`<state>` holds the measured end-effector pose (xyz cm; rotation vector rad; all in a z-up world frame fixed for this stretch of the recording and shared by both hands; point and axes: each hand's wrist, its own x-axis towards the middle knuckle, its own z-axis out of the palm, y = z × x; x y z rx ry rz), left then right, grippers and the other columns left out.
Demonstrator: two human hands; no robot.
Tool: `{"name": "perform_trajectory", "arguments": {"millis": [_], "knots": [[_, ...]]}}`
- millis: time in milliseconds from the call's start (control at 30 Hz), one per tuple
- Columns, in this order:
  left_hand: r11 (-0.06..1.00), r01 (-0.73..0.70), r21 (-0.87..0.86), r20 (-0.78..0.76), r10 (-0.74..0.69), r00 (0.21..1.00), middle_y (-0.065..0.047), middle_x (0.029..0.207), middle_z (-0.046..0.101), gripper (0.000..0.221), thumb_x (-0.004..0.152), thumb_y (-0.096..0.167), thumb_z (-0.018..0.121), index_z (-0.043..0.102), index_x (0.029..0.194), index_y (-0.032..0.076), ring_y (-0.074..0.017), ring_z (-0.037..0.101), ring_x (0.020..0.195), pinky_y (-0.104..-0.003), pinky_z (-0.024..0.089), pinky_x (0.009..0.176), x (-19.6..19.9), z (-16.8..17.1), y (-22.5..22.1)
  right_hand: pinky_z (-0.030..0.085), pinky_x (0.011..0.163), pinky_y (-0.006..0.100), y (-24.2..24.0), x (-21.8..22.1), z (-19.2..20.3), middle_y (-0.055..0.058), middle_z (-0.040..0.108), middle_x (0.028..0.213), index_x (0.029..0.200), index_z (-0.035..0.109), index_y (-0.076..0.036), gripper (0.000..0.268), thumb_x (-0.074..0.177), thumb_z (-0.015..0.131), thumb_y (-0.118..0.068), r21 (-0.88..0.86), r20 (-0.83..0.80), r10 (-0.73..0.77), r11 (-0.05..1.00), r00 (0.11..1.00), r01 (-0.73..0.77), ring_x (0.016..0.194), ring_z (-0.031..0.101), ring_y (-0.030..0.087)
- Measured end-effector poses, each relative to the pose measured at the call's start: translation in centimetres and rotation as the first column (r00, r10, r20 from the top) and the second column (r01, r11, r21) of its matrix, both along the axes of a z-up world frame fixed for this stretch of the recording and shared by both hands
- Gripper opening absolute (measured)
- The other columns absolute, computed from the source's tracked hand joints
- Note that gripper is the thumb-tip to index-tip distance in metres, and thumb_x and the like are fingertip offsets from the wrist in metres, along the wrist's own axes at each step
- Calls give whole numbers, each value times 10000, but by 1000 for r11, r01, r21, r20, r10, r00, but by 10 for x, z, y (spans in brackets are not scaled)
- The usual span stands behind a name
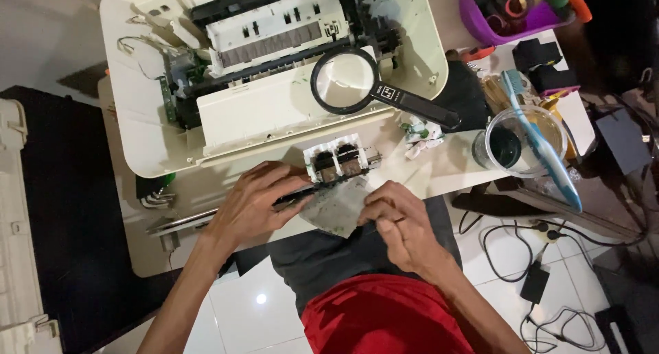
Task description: Cleaning and inspecting internal printer components using a cloth, a small probe, and a magnifying glass.
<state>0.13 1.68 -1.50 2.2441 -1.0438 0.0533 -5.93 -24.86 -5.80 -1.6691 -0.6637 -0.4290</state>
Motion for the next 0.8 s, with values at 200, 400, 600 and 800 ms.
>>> {"name": "perform_trajectory", "arguments": {"millis": [200, 400, 600, 800], "knots": [[994, -42, 97, 110, 31, 993, -141, 886, 680, 271, 868, 61, 769, 728, 1136, 74, -344, 702, 851, -494, 566, 892, -9, 4, -2, 546, 546, 355, -8, 3, 20, 155, 677, 782, 801, 675, -12, 358, 1049, 419, -47, 109, -18, 8, 994, 1000, -6, 612, 578, 276], [967, -225, 122, 42, 221, 974, -165, 1009, 704, 395, 908, 51, 696, 681, 1300, 98, -386, 700, 992, -540, 559, 904, -20, -7, -12, 637, 800, 488, 6, -5, 38, 175, 788, 937, 980, 741, 44, 111, 922, 682, -30, -50, -146, -168, 985, 975, 162, 881, 778, 389], [950, -308, 58, 105, 301, 948, -133, 1155, 657, 336, 966, 147, 732, 652, 1280, 62, -297, 650, 1065, -406, 589, 843, -32, -19, -16, 627, 1026, 387, 16, -15, 26, 160, 735, 1163, 1159, 686, 25, 195, 973, 630, 47, -72, -40, -136, 989, 990, 133, 1132, 730, 291], [938, -344, 37, 168, 334, 928, -146, 1215, 655, 412, 870, 20, 757, 697, 1262, 129, -347, 654, 1160, -463, 596, 939, -49, -40, -11, 693, 912, 364, 20, -12, 1, 131, 720, 1165, 1116, 713, 71, 187, 930, 733, 78, -353, 427, -159, 877, 890, 326, 1050, 717, 287]]}}
